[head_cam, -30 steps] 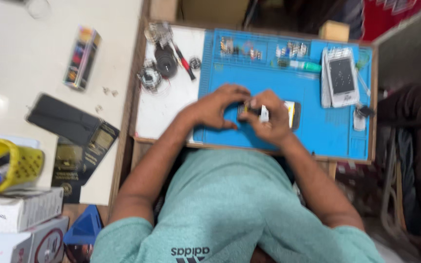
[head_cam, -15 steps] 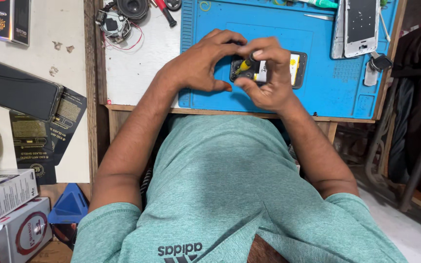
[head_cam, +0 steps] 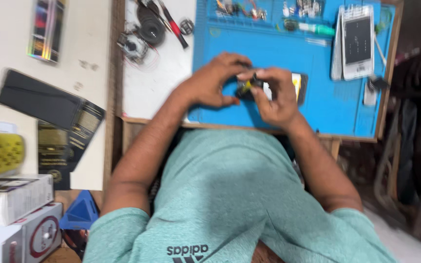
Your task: The person repairs a smartphone at a workbench, using a yellow-handled screwdriver to unscrew and pry open the phone's back cover, working on the internal battery and components, and repeatedly testing the powered-on screen while manipulating small screws and parts on a blue repair mat.
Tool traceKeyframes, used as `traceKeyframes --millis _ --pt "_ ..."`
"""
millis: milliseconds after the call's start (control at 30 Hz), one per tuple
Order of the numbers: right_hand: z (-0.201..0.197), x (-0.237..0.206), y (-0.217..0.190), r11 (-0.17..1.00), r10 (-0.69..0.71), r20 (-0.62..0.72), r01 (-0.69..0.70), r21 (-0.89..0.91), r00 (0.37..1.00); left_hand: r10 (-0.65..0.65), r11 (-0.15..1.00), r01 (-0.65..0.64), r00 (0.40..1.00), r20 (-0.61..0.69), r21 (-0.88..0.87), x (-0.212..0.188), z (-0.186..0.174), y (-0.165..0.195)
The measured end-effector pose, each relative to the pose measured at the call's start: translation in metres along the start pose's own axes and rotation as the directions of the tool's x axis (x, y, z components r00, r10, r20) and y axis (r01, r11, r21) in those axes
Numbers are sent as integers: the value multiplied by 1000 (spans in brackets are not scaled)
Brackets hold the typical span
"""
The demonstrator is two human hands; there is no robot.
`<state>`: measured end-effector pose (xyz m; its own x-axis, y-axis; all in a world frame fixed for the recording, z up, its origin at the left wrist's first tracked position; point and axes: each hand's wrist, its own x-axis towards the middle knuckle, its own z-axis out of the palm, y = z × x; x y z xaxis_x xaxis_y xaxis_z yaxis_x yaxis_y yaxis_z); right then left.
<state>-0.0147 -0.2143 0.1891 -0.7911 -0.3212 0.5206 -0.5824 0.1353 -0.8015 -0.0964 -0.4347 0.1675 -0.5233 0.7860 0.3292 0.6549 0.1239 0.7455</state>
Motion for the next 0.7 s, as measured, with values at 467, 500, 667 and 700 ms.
traceKeyframes --millis 467,500,667,700 --pt "5 -4 -8 994 -108 -120 104 -40 987 -51 998 50 999 -10 -23 -5 -10 27" --pt "4 -4 -9 993 -113 -126 107 -51 986 -49 998 48 999 -10 -41 -5 -10 27" --pt "1 -2 -11 991 -125 -147 116 -70 981 -117 990 117 993 3 -73 -4 -11 30" --pt "0 -2 -12 990 -131 -138 121 -78 982 -143 987 143 990 10 -78 -3 -10 30"
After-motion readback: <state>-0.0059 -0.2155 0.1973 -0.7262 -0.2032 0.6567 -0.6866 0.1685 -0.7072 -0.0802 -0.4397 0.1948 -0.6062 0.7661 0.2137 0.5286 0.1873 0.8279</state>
